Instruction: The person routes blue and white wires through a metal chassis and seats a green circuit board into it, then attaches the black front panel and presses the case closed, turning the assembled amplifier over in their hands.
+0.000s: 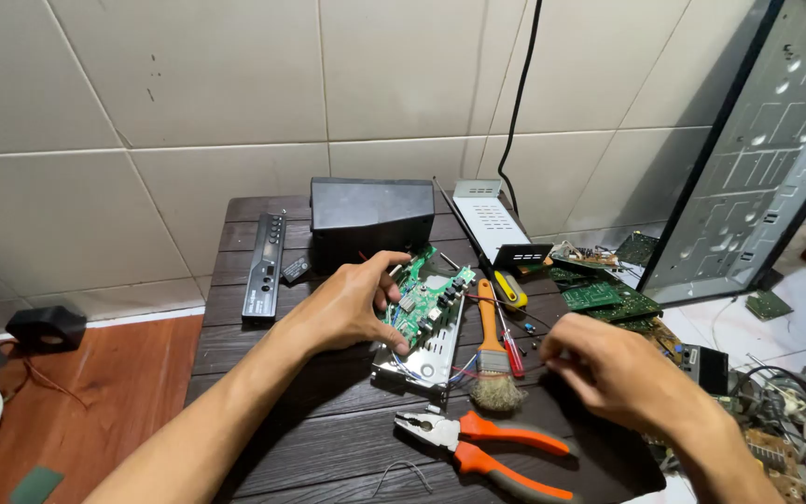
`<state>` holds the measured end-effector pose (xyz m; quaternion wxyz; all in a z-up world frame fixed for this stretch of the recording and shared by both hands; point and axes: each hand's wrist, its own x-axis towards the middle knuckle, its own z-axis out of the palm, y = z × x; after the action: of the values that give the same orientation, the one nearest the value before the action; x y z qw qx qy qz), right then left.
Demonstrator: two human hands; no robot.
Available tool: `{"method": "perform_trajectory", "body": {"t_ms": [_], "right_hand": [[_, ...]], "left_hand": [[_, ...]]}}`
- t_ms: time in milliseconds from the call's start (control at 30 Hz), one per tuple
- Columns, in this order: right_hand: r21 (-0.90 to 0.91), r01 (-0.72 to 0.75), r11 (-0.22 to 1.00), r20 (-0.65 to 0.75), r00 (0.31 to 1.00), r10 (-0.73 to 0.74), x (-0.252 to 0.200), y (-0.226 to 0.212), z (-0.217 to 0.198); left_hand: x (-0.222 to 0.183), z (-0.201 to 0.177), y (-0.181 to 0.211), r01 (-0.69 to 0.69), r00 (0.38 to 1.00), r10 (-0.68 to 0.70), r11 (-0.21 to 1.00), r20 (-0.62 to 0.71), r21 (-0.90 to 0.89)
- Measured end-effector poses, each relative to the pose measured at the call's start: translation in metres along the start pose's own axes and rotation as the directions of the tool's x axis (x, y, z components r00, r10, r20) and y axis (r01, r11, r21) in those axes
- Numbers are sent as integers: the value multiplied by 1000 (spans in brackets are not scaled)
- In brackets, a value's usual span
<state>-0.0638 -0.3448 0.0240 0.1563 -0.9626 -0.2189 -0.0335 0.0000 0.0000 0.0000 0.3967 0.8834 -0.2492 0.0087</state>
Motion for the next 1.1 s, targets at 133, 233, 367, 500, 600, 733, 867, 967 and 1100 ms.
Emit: {"method": "perform_trajectory", "body": {"t_ms": [133, 233, 367, 500, 600, 733, 867, 967, 1100], "right_hand": [[-39, -33, 999, 32, 999, 34, -4, -2, -4], [-72, -22, 997, 105, 994, 29, -1, -5, -4], [171, -44, 984, -38, 998, 52, 10, 16, -17], [581, 54, 812, -364, 910, 200, 37, 7, -33], [774, 140, 618, -416, 848, 329, 69, -11, -27], [817, 302, 492, -515, 765, 385, 118, -9, -5], [744, 456, 488, -645, 680, 349, 129, -14, 14], [725, 481, 493, -657, 699, 284, 120, -21, 28], [614, 500, 610, -713, 683, 157, 108, -20, 40]], "left_hand": [[-1, -2, 5, 22, 1000, -23, 1000, 11, 5], [-2, -4, 9, 16, 1000, -17, 999, 22, 39], [-5, -4, 13, -128, 991, 131, 985, -14, 118], [-2, 11, 21, -190, 948, 258, 930, -189, 315], [-4, 29, 34, -64, 944, 150, 957, -294, 283], [-12, 42, 52, 160, 958, -97, 961, -269, 225], [-7, 45, 45, 186, 968, -125, 940, -219, 287], [-3, 43, 42, 173, 976, -120, 934, -182, 312], [-3, 24, 61, 295, 955, -293, 935, -37, 195]]}}
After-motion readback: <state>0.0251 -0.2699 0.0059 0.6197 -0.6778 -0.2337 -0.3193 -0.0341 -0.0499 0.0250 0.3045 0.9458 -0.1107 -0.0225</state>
